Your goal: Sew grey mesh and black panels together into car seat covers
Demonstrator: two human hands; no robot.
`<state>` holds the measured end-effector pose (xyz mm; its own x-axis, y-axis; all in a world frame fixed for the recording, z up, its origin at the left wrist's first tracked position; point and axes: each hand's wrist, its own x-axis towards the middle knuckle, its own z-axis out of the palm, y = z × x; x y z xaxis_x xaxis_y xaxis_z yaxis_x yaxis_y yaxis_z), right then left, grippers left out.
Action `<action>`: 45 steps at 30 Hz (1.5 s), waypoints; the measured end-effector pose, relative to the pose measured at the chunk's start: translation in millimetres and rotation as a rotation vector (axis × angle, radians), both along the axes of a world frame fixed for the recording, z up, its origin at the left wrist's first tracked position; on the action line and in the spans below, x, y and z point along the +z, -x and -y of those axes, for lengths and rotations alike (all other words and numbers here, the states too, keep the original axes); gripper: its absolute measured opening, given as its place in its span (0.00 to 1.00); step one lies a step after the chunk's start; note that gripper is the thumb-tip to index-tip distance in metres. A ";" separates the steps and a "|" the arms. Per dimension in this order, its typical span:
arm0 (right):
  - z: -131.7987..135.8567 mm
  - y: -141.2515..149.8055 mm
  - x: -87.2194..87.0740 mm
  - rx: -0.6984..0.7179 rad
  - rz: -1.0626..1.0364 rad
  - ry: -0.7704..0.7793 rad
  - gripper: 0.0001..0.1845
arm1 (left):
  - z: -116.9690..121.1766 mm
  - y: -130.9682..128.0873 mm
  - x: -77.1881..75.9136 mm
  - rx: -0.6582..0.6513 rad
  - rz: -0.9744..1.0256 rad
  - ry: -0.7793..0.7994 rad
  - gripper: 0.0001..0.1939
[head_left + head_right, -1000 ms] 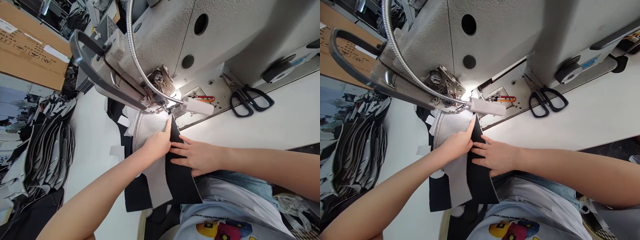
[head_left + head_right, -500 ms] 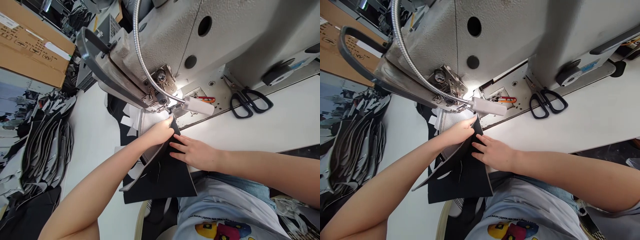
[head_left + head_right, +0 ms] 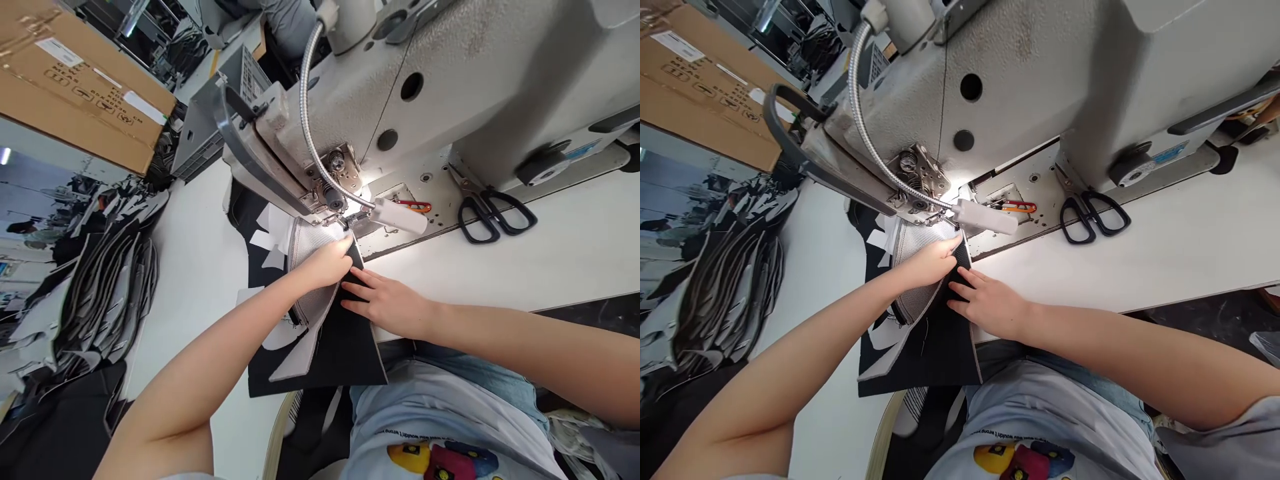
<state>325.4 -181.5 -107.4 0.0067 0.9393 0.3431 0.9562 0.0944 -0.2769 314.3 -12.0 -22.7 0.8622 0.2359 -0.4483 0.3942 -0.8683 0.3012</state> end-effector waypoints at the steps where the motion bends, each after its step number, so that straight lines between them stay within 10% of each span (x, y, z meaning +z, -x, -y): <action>1: -0.4 -0.3 0.1 0.000 -0.005 0.004 0.20 | -0.2 -0.8 -0.2 -0.013 -0.031 -0.016 0.36; 12: -0.5 -2.7 5.2 0.033 -0.044 0.053 0.24 | -0.3 2.2 0.6 -0.112 -0.091 -0.154 0.34; 18: 0.1 -4.2 8.8 0.060 -0.055 0.057 0.24 | -8.7 17.8 25.0 -0.261 0.073 -0.539 0.21; 22: 0.2 -4.0 10.9 0.065 -0.066 0.081 0.25 | -40.6 19.0 33.8 -0.087 0.395 -0.783 0.18; 29: 1.5 -3.8 14.3 0.068 -0.057 0.136 0.26 | -83.8 17.8 -3.7 0.418 0.413 0.190 0.20; 45: 3.7 -3.4 20.7 0.101 -0.020 0.130 0.25 | -68.8 40.8 -39.9 0.626 0.747 0.404 0.13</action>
